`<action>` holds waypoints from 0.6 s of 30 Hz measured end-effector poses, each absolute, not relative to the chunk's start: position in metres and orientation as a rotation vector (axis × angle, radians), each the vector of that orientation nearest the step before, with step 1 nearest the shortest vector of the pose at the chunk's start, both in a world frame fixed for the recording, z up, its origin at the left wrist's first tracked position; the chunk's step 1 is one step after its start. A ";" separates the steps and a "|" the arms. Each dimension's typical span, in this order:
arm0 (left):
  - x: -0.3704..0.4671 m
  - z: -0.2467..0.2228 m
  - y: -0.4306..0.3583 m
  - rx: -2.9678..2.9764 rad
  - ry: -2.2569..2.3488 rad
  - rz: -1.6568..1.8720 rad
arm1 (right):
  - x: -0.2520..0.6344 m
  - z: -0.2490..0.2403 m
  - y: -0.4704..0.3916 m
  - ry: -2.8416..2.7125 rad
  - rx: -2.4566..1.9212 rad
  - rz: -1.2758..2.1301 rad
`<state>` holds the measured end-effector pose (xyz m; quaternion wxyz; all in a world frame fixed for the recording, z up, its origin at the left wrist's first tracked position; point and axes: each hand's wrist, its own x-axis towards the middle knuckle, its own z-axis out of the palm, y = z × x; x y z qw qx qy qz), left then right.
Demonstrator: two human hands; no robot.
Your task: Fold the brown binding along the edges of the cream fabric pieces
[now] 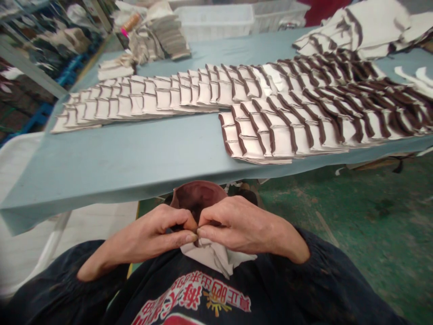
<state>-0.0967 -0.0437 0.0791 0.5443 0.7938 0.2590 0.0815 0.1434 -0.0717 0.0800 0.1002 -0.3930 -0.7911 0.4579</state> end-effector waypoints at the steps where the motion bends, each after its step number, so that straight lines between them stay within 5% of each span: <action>1: -0.096 0.079 -0.044 1.905 0.610 0.199 | 0.144 0.081 -0.072 -2.346 -1.154 1.357; 18: -0.081 0.040 -0.058 2.387 0.888 0.401 | 0.142 0.071 -0.063 -2.212 -1.248 1.423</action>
